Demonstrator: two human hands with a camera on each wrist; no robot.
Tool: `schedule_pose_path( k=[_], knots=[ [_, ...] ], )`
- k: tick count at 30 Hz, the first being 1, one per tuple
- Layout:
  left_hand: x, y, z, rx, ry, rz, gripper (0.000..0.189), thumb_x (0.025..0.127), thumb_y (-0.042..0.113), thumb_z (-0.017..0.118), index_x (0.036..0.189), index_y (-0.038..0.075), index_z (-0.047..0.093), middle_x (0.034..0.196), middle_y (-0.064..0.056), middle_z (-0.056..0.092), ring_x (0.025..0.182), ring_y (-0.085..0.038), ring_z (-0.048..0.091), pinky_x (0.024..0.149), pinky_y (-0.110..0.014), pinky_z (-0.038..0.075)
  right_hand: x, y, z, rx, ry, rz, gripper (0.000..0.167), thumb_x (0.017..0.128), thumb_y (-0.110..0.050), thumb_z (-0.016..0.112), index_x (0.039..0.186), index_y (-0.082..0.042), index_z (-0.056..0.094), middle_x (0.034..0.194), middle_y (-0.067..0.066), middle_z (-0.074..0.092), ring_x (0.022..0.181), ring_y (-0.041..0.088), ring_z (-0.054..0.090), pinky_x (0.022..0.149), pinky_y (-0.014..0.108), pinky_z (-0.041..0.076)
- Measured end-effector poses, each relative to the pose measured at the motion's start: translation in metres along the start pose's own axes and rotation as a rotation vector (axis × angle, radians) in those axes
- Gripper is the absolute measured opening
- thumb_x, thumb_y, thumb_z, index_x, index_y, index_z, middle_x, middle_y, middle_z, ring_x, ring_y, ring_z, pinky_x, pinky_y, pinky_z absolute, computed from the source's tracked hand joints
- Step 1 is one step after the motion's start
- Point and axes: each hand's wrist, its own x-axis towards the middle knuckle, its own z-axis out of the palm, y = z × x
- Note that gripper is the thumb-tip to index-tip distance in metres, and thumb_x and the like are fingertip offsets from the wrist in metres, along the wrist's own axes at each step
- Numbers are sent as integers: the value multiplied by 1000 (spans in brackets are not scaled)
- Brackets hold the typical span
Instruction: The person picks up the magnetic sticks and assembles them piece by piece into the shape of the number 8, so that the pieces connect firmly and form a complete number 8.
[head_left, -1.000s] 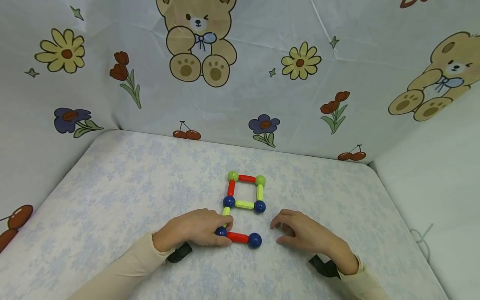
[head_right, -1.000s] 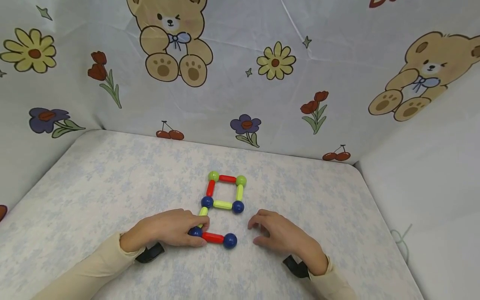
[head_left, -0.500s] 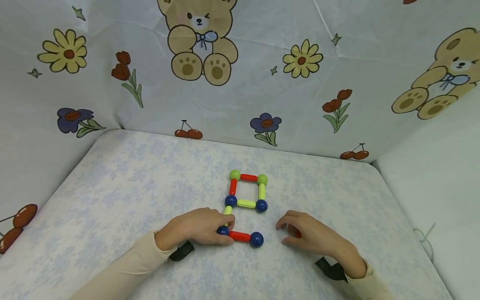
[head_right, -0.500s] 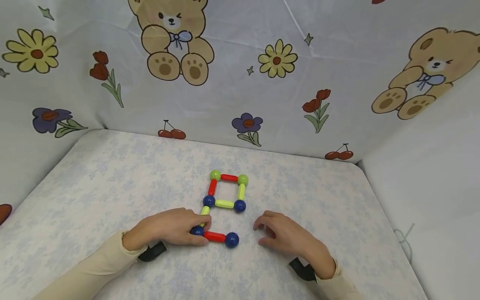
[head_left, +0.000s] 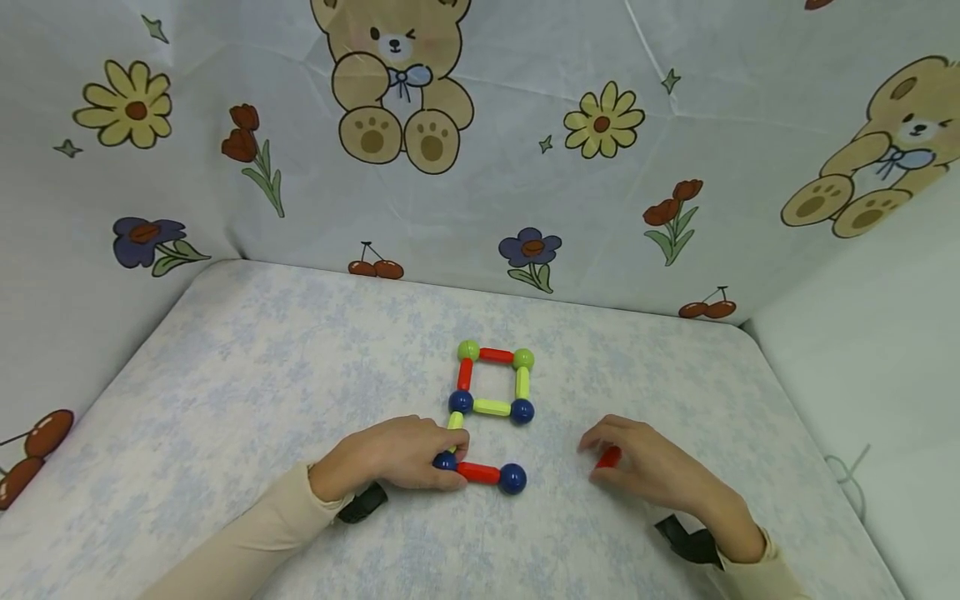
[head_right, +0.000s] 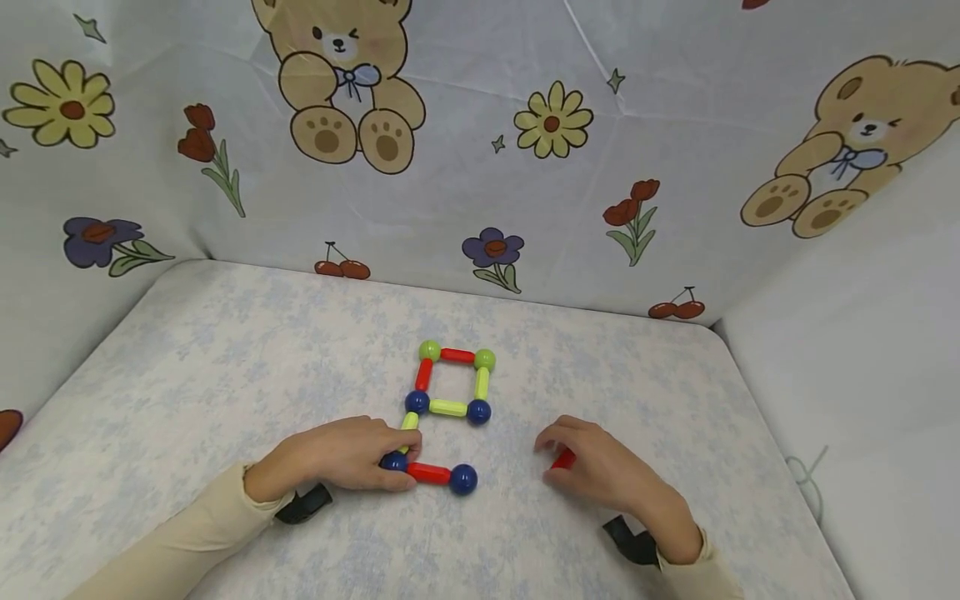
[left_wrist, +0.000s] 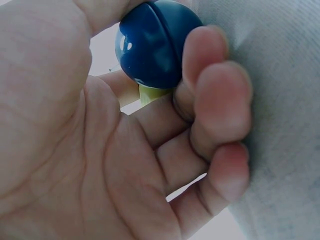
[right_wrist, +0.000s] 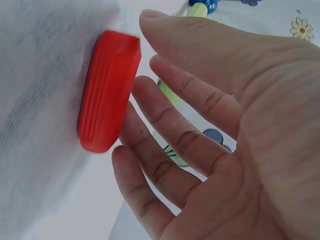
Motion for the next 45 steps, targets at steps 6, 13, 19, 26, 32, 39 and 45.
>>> schedule_pose_path(
  k=[6,13,19,26,32,39,45],
  knots=[
    [-1,-1,0,-5,11,9,20,94,39,74,93,26,59,63,10,43,56,-7,40,55,-26,26,-7,5,-3,-18,42,-34,27,90,-14,80,114,-14,70,110,-5,66,92,8,64,82,31,56],
    [-2,0,0,-6,19,18,20,94,38,74,93,25,59,63,10,43,56,-7,39,55,-26,26,-9,11,-3,-43,44,-5,28,88,-17,83,113,-14,70,108,-7,65,93,9,61,83,33,55],
    [-1,-2,2,4,19,18,19,95,39,74,93,25,60,62,10,41,55,-8,38,55,-26,26,-7,12,0,-32,22,4,26,89,-15,82,113,-14,70,106,-8,65,92,9,62,80,31,56],
    [-1,-1,2,-1,18,12,20,94,40,74,94,25,60,63,10,42,55,-8,39,55,-26,26,-1,9,4,-19,12,-28,21,95,-12,75,115,-15,69,103,-9,64,88,3,60,74,27,54],
    [-2,0,2,-3,15,14,20,94,39,74,94,26,60,63,9,42,55,-8,38,55,-26,26,6,3,6,-59,13,-13,17,99,-13,70,115,-17,68,104,-10,63,87,2,59,75,28,54],
    [-2,1,1,-1,18,13,20,94,39,74,93,25,59,62,9,41,55,-8,38,55,-26,26,15,-10,5,-86,27,-26,19,100,-14,69,119,-15,68,109,-9,64,92,7,64,78,32,56],
    [-2,1,1,3,16,12,20,94,39,74,93,26,60,63,9,42,56,-8,39,55,-26,26,26,-20,4,-77,57,-70,18,100,-12,69,118,-13,68,108,-6,64,89,7,63,75,29,56]
  ],
)
